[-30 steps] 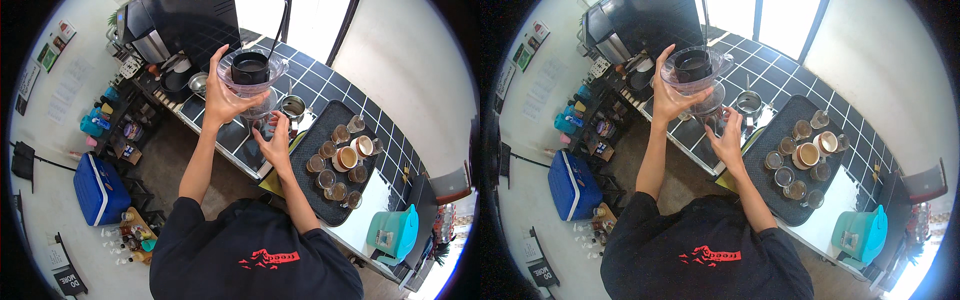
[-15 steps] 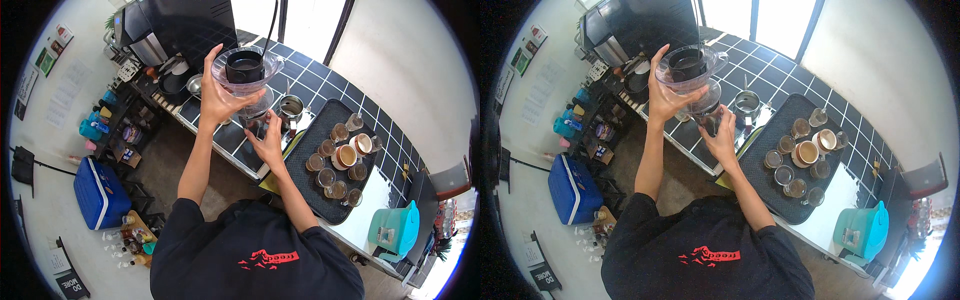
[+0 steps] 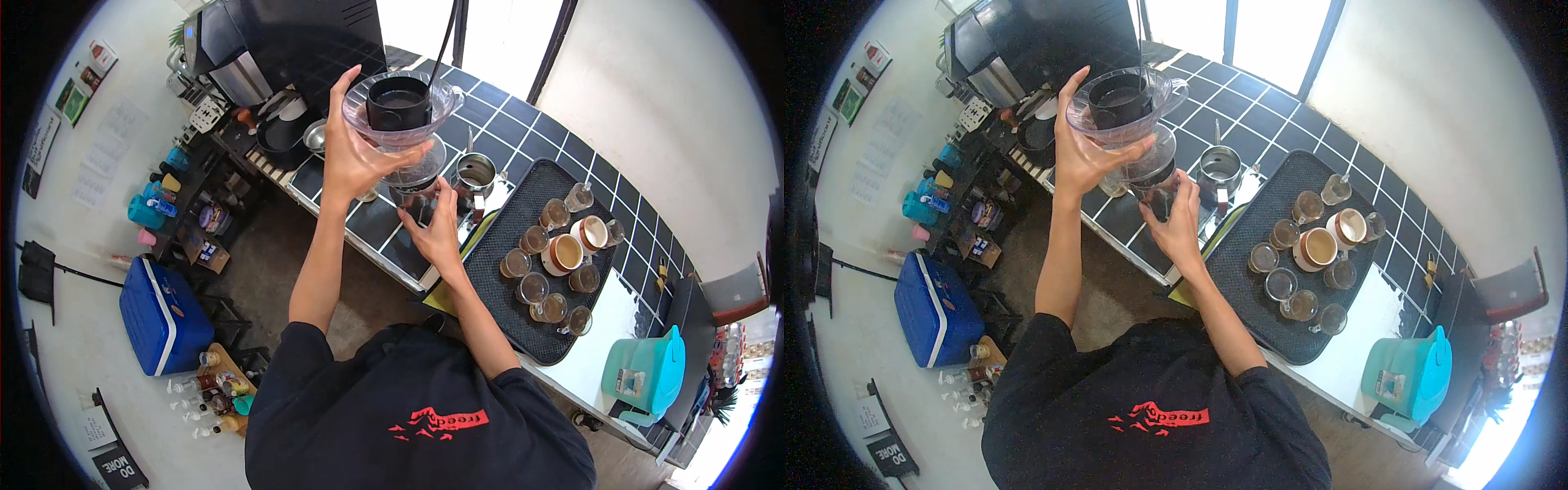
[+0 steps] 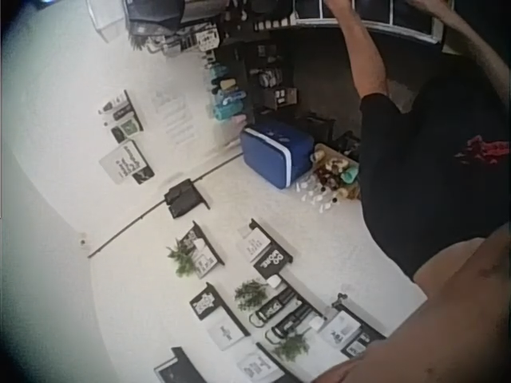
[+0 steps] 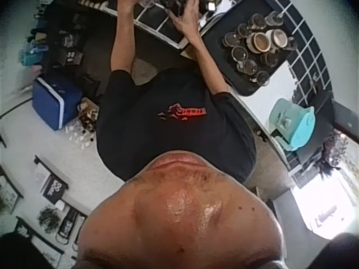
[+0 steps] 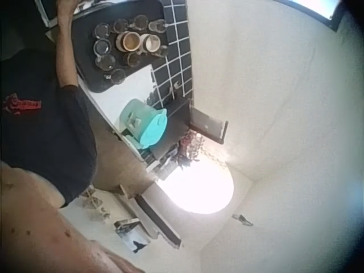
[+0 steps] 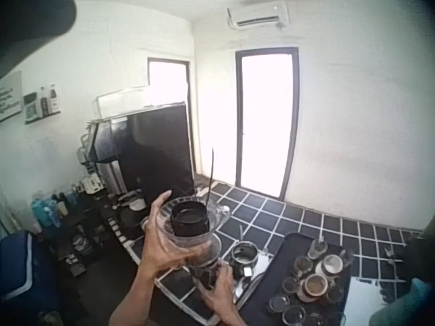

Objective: Performing a coffee cupping process including pouring water, stirring, and tasting coffee from various glasses.

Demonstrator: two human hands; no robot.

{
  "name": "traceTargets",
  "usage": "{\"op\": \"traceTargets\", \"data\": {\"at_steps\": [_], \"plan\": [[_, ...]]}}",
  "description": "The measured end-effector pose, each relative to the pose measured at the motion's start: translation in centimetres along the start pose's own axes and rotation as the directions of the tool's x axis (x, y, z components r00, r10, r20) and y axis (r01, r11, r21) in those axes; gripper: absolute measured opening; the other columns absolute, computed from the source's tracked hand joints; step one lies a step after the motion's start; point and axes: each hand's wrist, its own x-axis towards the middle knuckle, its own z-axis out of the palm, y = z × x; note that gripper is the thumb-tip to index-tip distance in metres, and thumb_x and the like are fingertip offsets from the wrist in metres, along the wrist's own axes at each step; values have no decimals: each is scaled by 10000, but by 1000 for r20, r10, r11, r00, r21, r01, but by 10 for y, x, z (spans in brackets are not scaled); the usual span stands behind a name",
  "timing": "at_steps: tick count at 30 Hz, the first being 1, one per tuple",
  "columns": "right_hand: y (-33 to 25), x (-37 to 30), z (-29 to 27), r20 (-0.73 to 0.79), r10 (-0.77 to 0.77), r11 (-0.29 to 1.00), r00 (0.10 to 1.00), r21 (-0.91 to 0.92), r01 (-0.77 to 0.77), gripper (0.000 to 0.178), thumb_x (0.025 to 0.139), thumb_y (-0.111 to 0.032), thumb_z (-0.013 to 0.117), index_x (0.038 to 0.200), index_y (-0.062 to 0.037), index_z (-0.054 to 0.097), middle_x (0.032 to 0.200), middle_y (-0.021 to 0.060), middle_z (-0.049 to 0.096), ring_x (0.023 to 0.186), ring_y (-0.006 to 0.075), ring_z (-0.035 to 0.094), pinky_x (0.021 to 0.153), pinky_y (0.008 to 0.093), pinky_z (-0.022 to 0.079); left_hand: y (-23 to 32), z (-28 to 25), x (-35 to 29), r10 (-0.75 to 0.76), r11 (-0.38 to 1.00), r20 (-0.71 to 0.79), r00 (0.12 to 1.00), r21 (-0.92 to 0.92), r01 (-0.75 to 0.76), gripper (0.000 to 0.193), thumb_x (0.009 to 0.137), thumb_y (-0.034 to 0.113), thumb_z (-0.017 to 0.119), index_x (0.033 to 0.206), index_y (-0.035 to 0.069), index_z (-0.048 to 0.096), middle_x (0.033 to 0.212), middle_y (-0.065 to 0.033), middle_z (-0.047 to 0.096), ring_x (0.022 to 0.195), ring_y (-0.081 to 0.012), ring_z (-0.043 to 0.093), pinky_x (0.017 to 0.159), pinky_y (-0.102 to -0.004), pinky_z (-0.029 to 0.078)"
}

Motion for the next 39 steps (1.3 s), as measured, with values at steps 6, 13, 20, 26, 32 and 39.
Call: {"op": "traceTargets", "data": {"at_steps": [6, 13, 20, 26, 32, 39], "plan": [[0, 1, 1, -2, -11, 1000, 1000, -18, 11, 841, 750, -141, 820, 1409, 8, 319, 1257, 222, 443, 1180, 392, 473, 1017, 454, 393, 4, 1, 3, 2, 1000, 15, 1000, 21, -2, 1151, 554, 146, 962, 1445, 21, 242, 1140, -194, 666, 1032, -264, 692, 898, -362, 568], [0, 9, 6, 23, 16, 999, 1000, 38, -17, 867, 727, -125, 832, 1401, 36, 311, 1217, 218, 483, 1156, 378, 494, 1002, 450, 398, 1, -1, 5, -2, 1000, 8, 1000, 25, 1, 1143, 562, 166, 962, 1440, 13, 247, 1143, -197, 663, 1031, -263, 692, 904, -362, 568], [0, 11, 10, -58, -89, 995, 994, 50, 92, 746, 729, -71, 836, 1300, 19, 365, 917, 106, 615, 878, 231, 637, 833, 367, 493, -2, -3, 4, 25, 998, 7, 1000, 54, -26, 1151, 555, 160, 964, 1442, 20, 243, 1138, -196, 669, 1038, -267, 691, 910, -365, 566], [1, 11, 11, -42, -35, 997, 999, 64, 37, 743, 743, -74, 830, 1295, 23, 343, 843, 93, 625, 831, 224, 649, 820, 362, 497, -1, -2, 2, 17, 999, 12, 1000, 36, -18, 1157, 550, 143, 963, 1445, 22, 240, 1136, -196, 673, 1033, -265, 692, 915, -367, 560], [2, 10, 11, 17, 9, 994, 1000, 113, -11, 851, 724, -77, 831, 1382, 12, 299, 1083, 191, 564, 1041, 359, 584, 924, 442, 455, -2, -1, 1, 12, 1000, 12, 1000, 16, -13, 1162, 549, 136, 962, 1447, 21, 234, 1136, -191, 674, 1031, -262, 693, 918, -364, 556], [-2, 9, 8, 36, 15, 987, 999, 160, -20, 835, 753, -83, 817, 1387, 13, 282, 1008, 164, 586, 1001, 326, 598, 900, 429, 467, -7, 0, 2, 26, 1000, 22, 999, -2, -25, 1165, 553, 139, 960, 1452, 23, 229, 1148, -193, 668, 1035, -265, 691, 920, -364, 557]]}}
